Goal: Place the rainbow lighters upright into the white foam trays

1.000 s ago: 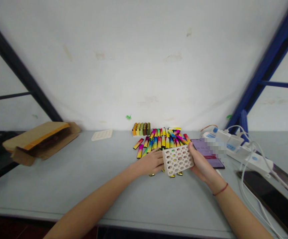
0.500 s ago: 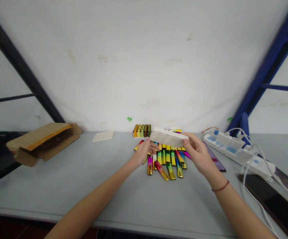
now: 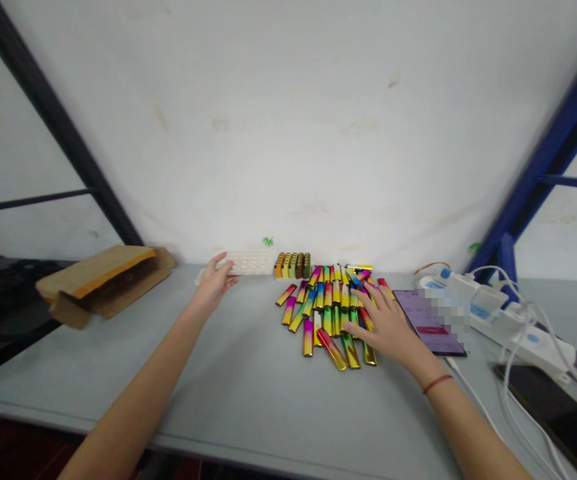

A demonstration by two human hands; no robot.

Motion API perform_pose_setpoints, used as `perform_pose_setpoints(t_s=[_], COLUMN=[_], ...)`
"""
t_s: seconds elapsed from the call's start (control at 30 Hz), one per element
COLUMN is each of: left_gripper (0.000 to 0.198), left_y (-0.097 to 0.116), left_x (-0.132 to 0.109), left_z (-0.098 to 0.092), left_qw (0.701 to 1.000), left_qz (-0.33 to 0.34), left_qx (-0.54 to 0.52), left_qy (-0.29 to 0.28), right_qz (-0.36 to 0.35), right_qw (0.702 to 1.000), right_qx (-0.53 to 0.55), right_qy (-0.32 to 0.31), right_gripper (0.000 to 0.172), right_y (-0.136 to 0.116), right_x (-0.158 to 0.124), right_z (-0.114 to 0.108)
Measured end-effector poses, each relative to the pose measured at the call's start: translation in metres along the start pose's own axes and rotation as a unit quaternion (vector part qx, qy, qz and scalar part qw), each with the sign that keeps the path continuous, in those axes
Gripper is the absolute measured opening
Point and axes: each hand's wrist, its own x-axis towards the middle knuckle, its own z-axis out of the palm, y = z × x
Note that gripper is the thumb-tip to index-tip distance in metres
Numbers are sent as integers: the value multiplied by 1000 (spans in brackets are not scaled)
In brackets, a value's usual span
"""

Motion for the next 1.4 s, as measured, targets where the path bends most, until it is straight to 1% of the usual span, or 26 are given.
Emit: perform_pose_setpoints(t_s=[0.03,0.07,0.13,0.17,0.23,0.33,0.43,0.5,0.57,0.6,0.63,0.67,0.7,0.73,0.77,0.8,0.87,1.0,1.1,1.13,1.2,1.23,1.3,1.37,1.4], left_gripper=[38,40,41,41,41,40,38,42,49,51,53,54,56,57,57,57,54,53,45,44,43,43,43,40,38], left_y=[-3,-6,-15,-20,-30,-44,-52,-54,-57,-59,-62,-65,-68,-71,-75,-78,-81,-82,-83,-83,-83,-82,-77,-66,-59], left_x=[13,24,42,48,57,65,64,59,52,50,48,48,48,49,50,51,53,54,52,52,50,49,46,40,36], left_z=[-13,-23,-34,-35,-28,-5,12,13,7,2,-2,-7,-10,-12,-14,-14,-13,-10,-11,-11,-12,-12,-9,-4,0], left_qw=[997,994,990,987,979,963,940,925,897,870,844,825,810,801,792,783,768,751,745,745,749,752,760,769,775], left_qz=[21,23,25,27,32,39,59,81,113,127,127,108,82,60,52,57,90,156,166,165,169,181,230,300,329], left_qx=[67,92,130,151,197,267,334,369,422,468,511,548,576,594,608,620,634,641,644,644,639,633,608,564,539], left_qy=[37,49,54,53,43,30,28,40,70,89,97,89,69,45,26,13,-5,-33,-43,-45,-41,-34,-15,-12,-29], right_qz=[4,3,-5,-7,-4,27,59,66,67,67,66,66,69,74,80,83,80,62,61,49,-7,-49,-117,-149,-155], right_qw=[1000,1000,999,999,999,999,996,995,995,995,995,994,993,992,992,992,993,995,996,997,999,998,990,981,978], right_qx=[-13,-19,-21,-19,-18,-23,-26,-28,-29,-28,-27,-27,-30,-34,-40,-46,-54,-49,-54,-53,-28,-4,37,51,50], right_qy=[-13,-24,-37,-38,-34,-36,-56,-65,-68,-70,-75,-81,-87,-91,-91,-87,-74,-65,-46,-32,-17,-27,-72,-113,-127], right_gripper=[70,70,69,68,67,67,70,71,73,74,74,75,75,76,76,76,76,73,67,64,57,53,50,52,52], right_y=[6,11,16,16,14,10,6,3,-3,-6,-9,-13,-16,-20,-22,-25,-28,-29,-31,-32,-37,-40,-50,-59,-64], right_x=[-2,-3,-3,-3,-3,-5,-9,-10,-11,-11,-11,-11,-11,-11,-11,-12,-13,-15,-12,-11,-7,-6,-5,-6,-7], right_z=[7,12,19,20,18,13,8,5,3,3,3,3,4,5,6,8,11,16,11,7,-4,-10,-20,-26,-26])
